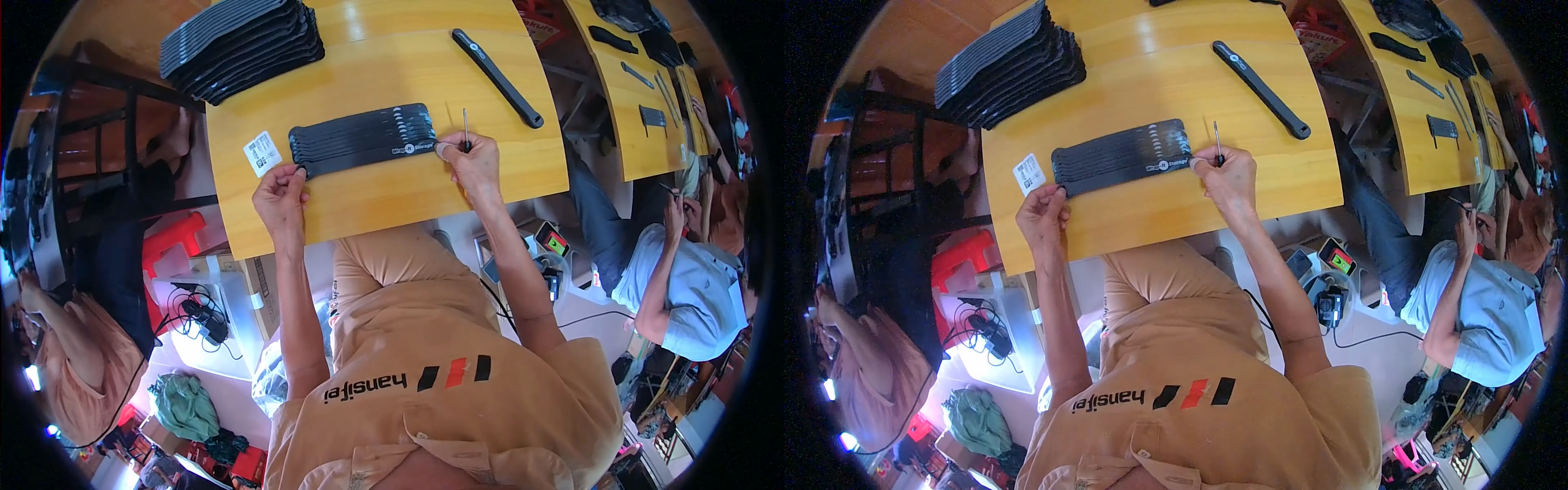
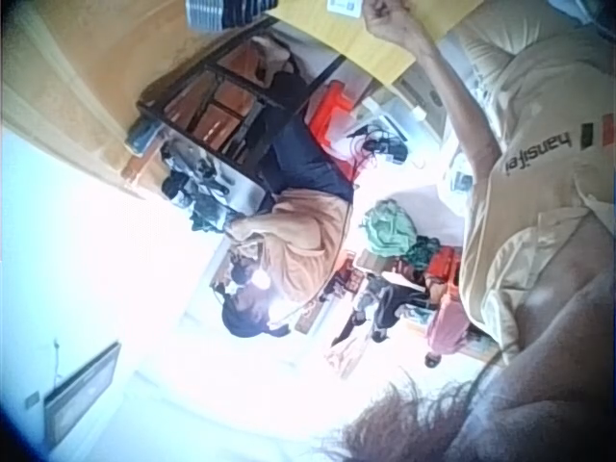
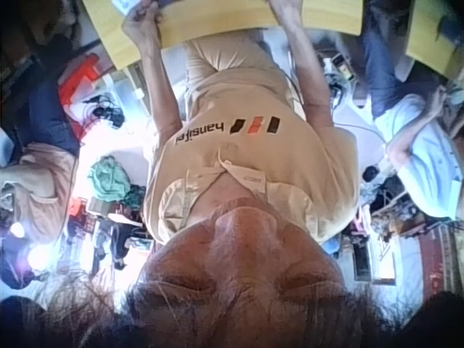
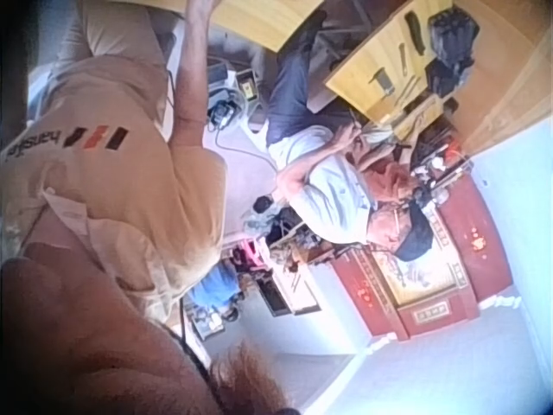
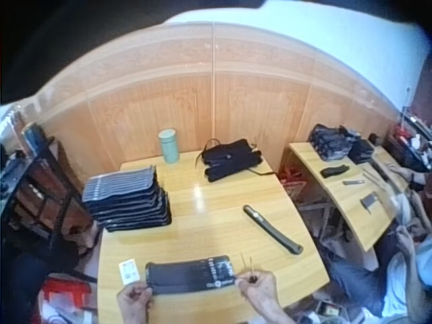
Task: The recorder is assembling and inspecting black textile/plastic straps using hand tools at a manufacturing workstation.
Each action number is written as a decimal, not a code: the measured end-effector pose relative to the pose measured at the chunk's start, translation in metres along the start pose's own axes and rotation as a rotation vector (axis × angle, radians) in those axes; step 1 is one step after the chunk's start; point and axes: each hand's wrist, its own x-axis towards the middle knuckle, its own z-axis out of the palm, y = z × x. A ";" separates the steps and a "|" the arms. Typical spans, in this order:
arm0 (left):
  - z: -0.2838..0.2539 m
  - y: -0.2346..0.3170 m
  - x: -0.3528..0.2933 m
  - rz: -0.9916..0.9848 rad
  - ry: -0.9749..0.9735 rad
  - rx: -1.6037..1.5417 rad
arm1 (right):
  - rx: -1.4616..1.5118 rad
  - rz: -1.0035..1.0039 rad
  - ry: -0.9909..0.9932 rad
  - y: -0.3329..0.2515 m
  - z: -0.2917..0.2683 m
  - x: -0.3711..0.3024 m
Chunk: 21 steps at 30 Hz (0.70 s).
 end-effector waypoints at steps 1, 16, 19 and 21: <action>0.000 0.000 0.000 -0.001 0.000 0.001 | 0.000 0.001 0.000 0.000 0.000 0.000; -0.001 -0.003 0.002 0.006 0.010 0.032 | -0.109 -0.016 0.017 -0.008 0.003 -0.003; 0.000 0.001 0.000 -0.004 0.018 0.048 | -0.105 -0.003 0.032 -0.009 0.004 -0.005; 0.002 0.003 -0.001 -0.010 0.027 0.068 | -0.114 -0.020 0.033 -0.009 0.004 -0.005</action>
